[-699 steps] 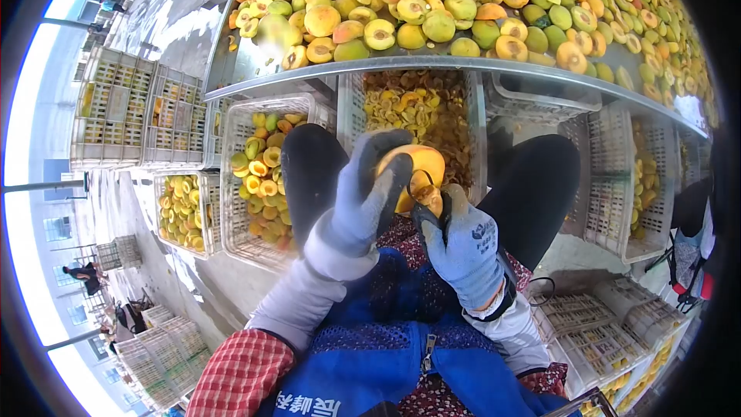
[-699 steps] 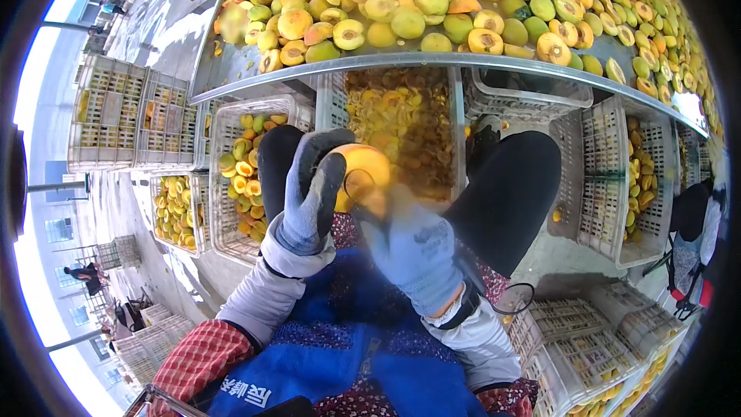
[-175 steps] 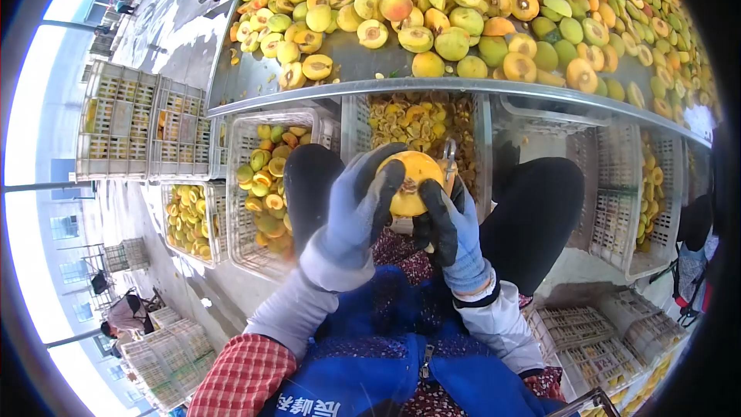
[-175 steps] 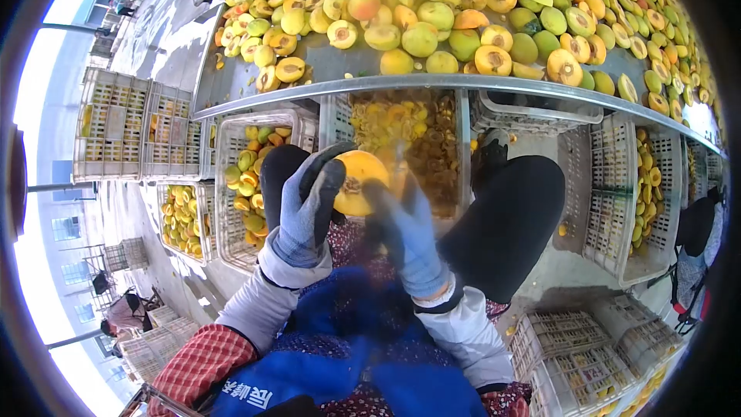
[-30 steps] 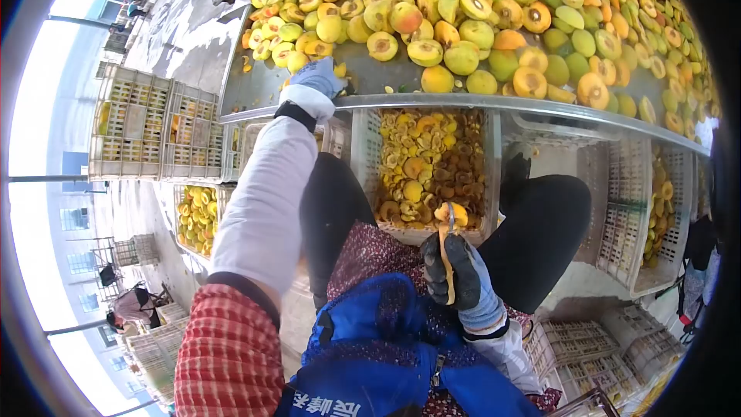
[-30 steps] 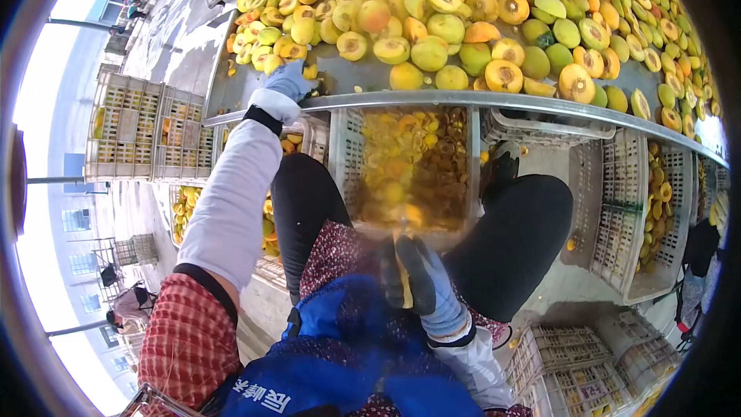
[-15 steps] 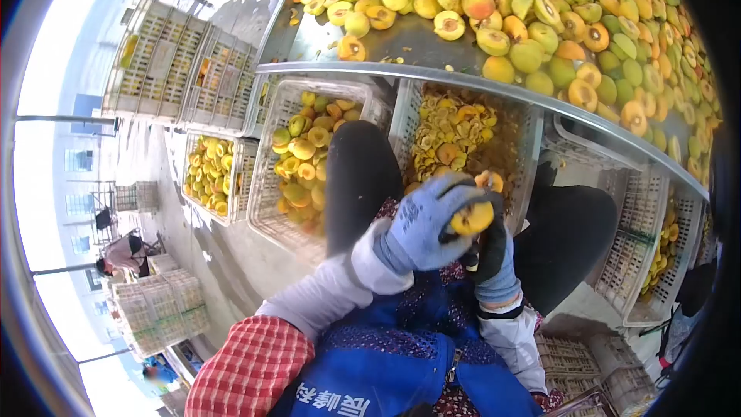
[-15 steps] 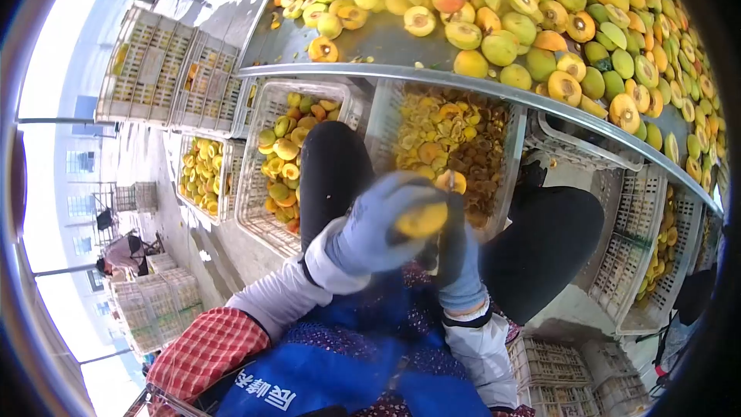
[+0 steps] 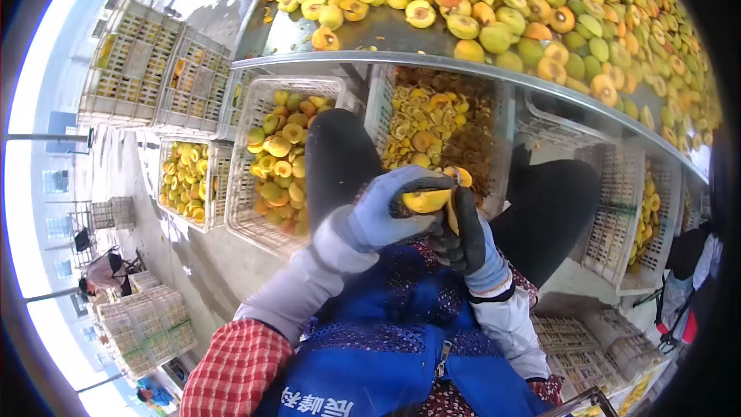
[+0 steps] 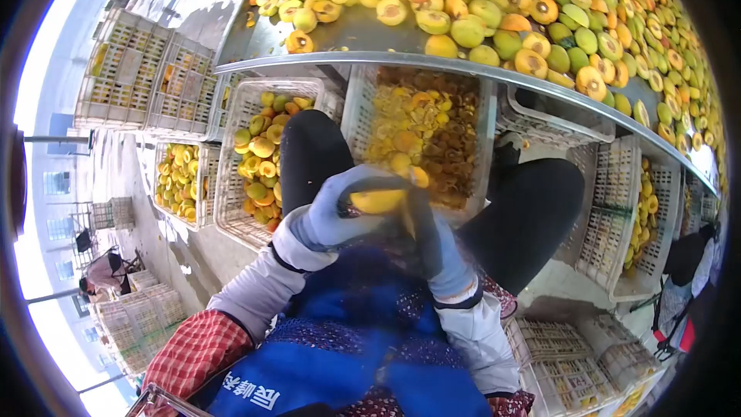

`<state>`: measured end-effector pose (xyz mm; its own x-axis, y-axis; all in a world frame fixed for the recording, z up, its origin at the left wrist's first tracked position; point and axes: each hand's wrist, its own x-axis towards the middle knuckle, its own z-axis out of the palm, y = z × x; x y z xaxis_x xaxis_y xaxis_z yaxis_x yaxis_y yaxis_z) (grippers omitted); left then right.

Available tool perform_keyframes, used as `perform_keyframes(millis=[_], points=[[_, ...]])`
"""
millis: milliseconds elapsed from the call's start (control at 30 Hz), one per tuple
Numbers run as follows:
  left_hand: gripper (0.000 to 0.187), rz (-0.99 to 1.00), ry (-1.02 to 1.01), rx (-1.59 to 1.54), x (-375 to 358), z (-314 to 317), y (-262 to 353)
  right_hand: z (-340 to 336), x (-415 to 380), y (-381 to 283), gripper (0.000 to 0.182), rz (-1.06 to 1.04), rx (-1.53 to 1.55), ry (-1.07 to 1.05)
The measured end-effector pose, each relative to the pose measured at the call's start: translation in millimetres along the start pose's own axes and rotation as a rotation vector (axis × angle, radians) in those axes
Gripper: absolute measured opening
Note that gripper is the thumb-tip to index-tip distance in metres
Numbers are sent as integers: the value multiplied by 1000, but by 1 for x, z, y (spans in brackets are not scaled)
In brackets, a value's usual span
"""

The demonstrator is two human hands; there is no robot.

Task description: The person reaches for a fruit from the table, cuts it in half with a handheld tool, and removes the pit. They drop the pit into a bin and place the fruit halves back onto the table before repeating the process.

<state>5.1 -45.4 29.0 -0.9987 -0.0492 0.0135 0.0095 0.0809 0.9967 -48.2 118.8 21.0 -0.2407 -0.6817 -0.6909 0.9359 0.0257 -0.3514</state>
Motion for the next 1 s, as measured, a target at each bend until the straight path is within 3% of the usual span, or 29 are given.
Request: perform_keyframes(millis=[33, 100, 167, 267, 300, 400, 467, 600, 667, 700, 733, 767, 833, 900, 967, 1000], points=[[41, 5, -9, -7, -3, 0, -1, -3, 0, 3, 54, -7, 2, 10], [42, 61, 65, 39, -6, -3, -2, -8, 4, 9, 50, -150, 174, -206], [43, 102, 89, 77, -8, -4, 4, -9, 1, 10, 49, -133, 182, -147], [44, 125, 2, 134, -10, 1, 14, -15, 3, 16, 50, -30, 167, -229], [44, 128, 3, 130, -11, 4, 17, -13, 4, 16, 50, -30, 164, -226], [45, 120, 86, 401, -12, 13, 29, -2, 1, 19, 52, -148, -108, 60], [43, 87, 74, 561, -15, 17, 38, -8, 2, 24, 51, -165, -122, 11], [42, -8, 38, 392, -23, 20, 42, -15, 3, 33, 39, -127, -41, -62], [41, -126, 113, 78, -23, 19, 33, -14, 5, 32, 41, -121, -12, -127], [41, -124, 109, 77, -21, 18, 31, -11, 5, 28, 44, -119, 18, -189], [43, -1, 124, 182, -19, 17, 29, -7, 0, 22, 49, -246, -238, -85], [44, 118, 140, 286, -18, 14, 28, -6, 0, 18, 49, -244, -237, -83], [47, 164, 88, 447, -12, 2, 35, -5, 2, 10, 50, -304, 58, -69], [48, 248, -79, 689, -10, -5, 40, -8, -2, 7, 48, -255, -22, -44], [57, 227, -146, 632, -9, 2, 36, -1, -11, 5, 42, -371, -253, -160], [62, 262, -47, 502, -9, 5, 26, 0, -14, 4, 33, -244, -109, -19]])
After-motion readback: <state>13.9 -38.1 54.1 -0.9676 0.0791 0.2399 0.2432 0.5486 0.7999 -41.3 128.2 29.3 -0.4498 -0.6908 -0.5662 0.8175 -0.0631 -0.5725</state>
